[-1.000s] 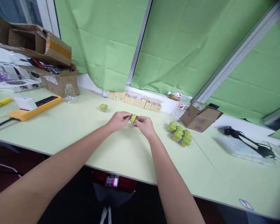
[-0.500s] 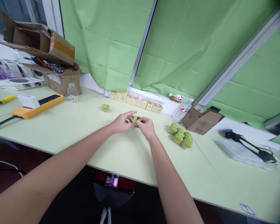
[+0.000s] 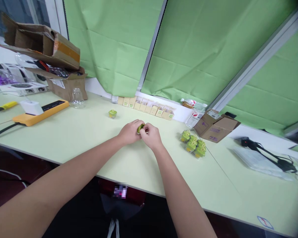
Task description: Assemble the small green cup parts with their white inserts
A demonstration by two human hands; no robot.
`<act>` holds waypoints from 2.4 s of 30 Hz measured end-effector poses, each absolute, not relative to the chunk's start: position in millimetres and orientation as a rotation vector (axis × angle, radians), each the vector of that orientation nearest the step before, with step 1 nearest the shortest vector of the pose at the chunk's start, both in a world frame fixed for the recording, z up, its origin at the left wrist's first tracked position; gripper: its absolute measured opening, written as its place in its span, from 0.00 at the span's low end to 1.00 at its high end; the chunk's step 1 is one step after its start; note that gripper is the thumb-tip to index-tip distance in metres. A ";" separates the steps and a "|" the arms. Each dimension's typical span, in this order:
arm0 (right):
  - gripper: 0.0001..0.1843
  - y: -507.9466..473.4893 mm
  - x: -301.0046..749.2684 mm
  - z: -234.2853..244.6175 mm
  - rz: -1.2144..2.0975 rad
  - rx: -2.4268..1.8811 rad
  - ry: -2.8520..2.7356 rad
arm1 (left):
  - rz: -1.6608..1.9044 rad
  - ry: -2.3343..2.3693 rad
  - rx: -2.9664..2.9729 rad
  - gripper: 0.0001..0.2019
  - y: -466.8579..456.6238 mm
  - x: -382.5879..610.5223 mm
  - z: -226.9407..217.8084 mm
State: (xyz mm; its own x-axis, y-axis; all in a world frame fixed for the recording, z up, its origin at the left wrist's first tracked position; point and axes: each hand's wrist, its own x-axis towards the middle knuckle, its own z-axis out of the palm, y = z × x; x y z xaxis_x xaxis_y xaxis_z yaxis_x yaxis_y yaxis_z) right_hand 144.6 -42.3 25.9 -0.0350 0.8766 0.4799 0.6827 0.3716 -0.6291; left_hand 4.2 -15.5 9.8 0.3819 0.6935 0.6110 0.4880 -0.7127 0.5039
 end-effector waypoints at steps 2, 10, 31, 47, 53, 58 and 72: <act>0.05 -42.4 146.8 26.8 0.229 -1.374 -1.773 | 1.254 1.059 2.370 0.12 -15.8 4.7 11.1; 0.06 -30.0 166.6 23.6 0.238 -1.355 -1.428 | 1.387 1.168 2.132 0.14 -1.3 -6.0 6.9; 0.09 -38.8 151.9 26.3 0.189 -1.212 -1.711 | 1.270 0.995 2.141 0.22 0.5 -5.3 0.4; 0.09 -38.3 142.1 17.4 0.007 -1.322 -1.806 | 1.179 1.024 2.249 0.28 -2.1 -0.6 -3.5; 0.10 -37.7 142.7 17.3 -0.063 -1.362 -1.827 | 1.104 1.081 2.299 0.29 -6.2 -1.0 0.0; 0.12 -35.2 145.6 14.2 -0.079 -1.379 -1.819 | 1.072 1.168 2.326 0.31 -9.6 0.1 2.1; 0.11 -33.8 148.9 17.6 0.089 -1.369 -1.793 | 1.116 1.130 2.307 0.28 -9.3 0.0 1.7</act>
State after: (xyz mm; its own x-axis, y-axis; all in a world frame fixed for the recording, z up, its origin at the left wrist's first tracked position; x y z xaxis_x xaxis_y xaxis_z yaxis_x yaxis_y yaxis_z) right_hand 148.9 -33.8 17.6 -0.0336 0.8175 0.5750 0.7563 0.3969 -0.5200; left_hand 0.0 -9.3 1.7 0.3754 0.7785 0.5030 0.5126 -0.6265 0.5871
